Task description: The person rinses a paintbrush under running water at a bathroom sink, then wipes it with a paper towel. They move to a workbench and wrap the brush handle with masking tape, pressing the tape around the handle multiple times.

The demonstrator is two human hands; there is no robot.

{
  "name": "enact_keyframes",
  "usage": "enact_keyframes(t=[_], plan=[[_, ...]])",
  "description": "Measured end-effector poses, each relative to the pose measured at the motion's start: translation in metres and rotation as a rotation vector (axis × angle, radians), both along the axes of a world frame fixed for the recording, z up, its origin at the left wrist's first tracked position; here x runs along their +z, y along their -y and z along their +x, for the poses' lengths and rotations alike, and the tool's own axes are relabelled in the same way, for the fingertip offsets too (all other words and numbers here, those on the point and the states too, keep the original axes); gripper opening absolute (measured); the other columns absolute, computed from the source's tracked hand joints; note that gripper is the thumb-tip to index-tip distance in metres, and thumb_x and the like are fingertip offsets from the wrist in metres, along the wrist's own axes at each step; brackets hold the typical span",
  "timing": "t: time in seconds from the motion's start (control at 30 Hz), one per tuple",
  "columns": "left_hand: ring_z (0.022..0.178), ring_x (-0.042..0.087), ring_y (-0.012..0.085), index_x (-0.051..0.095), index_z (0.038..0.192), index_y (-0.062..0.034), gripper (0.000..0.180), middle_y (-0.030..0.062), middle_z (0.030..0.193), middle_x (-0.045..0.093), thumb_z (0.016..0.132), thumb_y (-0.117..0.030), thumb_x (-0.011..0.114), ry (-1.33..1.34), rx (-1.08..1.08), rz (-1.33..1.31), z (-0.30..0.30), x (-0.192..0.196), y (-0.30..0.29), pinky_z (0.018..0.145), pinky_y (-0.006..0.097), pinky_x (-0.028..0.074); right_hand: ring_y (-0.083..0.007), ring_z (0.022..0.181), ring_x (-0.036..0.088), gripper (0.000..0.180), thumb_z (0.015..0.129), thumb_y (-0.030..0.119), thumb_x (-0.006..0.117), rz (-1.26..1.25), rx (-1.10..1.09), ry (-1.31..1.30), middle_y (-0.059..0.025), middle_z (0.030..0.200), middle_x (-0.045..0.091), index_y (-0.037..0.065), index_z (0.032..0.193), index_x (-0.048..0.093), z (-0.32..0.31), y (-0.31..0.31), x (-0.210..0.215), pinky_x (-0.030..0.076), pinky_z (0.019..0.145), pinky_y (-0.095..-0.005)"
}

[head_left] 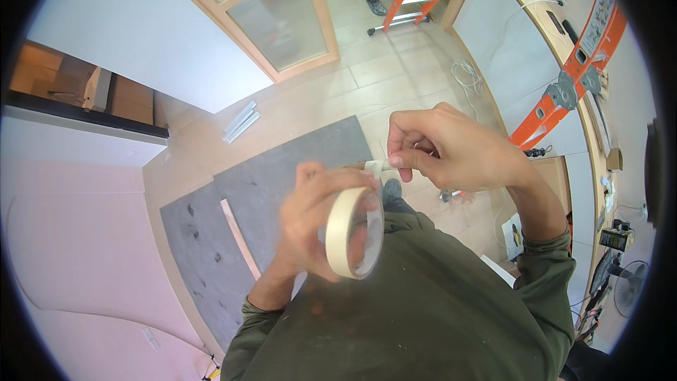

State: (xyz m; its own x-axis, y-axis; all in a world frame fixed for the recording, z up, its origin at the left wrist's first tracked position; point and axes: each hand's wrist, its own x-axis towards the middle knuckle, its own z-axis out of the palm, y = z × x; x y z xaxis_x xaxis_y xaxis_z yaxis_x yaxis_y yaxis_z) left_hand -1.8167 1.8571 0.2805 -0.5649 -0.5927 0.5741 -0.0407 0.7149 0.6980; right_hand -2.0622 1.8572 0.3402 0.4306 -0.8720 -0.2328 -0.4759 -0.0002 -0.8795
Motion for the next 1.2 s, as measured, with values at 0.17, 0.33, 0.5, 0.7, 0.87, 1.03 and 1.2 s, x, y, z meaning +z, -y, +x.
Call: enact_keyframes(t=[0.17,0.33,0.5,0.7,0.87,1.03,1.2], plan=[[0.087,0.068,0.0289,0.070,0.084,-0.0040,0.025,0.0107,0.105,0.075,0.063,-0.002,0.083,-0.084,0.141,-0.171,-0.004,-0.030,-0.012,0.071,0.037,0.049,-0.0111,0.053,0.055,0.007,0.094,0.001,0.064,-0.067,-0.003,-0.005,-0.0068,0.069,0.067,0.000,0.098,0.059,0.002,-0.002,0.007,0.042,0.049,-0.0275],[0.086,0.071,0.0317,0.067,0.075,0.0005,0.019,0.0135,0.103,0.075,0.067,-0.003,0.084,-0.238,0.059,-0.179,0.001,-0.047,-0.008,0.067,0.038,0.055,-0.0237,0.053,0.062,0.018,0.090,-0.001,0.059,-0.046,0.027,0.032,-0.0150,0.070,0.067,-0.002,0.108,0.064,0.010,-0.004,0.015,0.046,0.053,-0.0360],[0.086,0.073,0.0352,0.063,0.071,0.0020,0.015,0.0173,0.103,0.075,0.065,0.004,0.077,-0.260,0.015,-0.119,0.007,-0.046,-0.008,0.071,0.041,0.056,-0.0266,0.059,0.064,0.022,0.089,-0.003,0.060,-0.163,0.094,0.034,-0.0179,0.072,0.067,-0.002,0.108,0.070,0.014,-0.005,0.005,0.048,0.057,-0.0371],[0.099,0.066,0.0456,0.067,0.074,0.0028,0.022,0.0222,0.102,0.071,0.077,-0.018,0.063,-0.373,-0.008,0.012,0.011,-0.055,-0.016,0.084,0.048,0.053,-0.0313,0.064,0.065,0.022,0.089,-0.002,0.060,-0.231,0.100,0.035,-0.0206,0.077,0.067,-0.003,0.108,0.070,0.018,-0.010,0.013,0.049,0.060,-0.0399],[0.100,0.061,0.0381,0.067,0.077,0.0026,0.029,0.0124,0.103,0.064,0.087,-0.024,0.062,-0.501,0.359,0.073,-0.013,-0.041,-0.032,0.086,0.043,0.048,-0.0320,0.065,0.064,0.022,0.089,0.000,0.060,-0.241,0.088,0.019,-0.0201,0.078,0.068,-0.003,0.109,0.070,0.022,-0.010,0.019,0.049,0.062,-0.0397],[0.082,0.062,0.0190,0.067,0.082,0.0016,0.025,0.0091,0.092,0.067,0.094,-0.021,0.068,-0.286,0.240,0.479,-0.018,-0.044,-0.036,0.073,0.032,0.047,-0.0289,0.058,0.062,0.022,0.090,0.001,0.060,-0.300,0.079,0.000,-0.0186,0.075,0.068,-0.002,0.110,0.070,0.025,-0.009,0.020,0.046,0.057,-0.0375],[0.068,0.057,0.0090,0.067,0.089,0.0003,0.014,0.0036,0.073,0.067,0.096,-0.011,0.062,-0.357,0.035,0.776,-0.010,-0.046,-0.037,0.065,0.028,0.045,-0.0168,0.048,0.058,0.013,0.092,0.000,0.061,-0.117,0.077,0.067,-0.0124,0.071,0.070,-0.002,0.103,0.067,0.026,-0.007,0.022,0.042,0.048,-0.0302]])
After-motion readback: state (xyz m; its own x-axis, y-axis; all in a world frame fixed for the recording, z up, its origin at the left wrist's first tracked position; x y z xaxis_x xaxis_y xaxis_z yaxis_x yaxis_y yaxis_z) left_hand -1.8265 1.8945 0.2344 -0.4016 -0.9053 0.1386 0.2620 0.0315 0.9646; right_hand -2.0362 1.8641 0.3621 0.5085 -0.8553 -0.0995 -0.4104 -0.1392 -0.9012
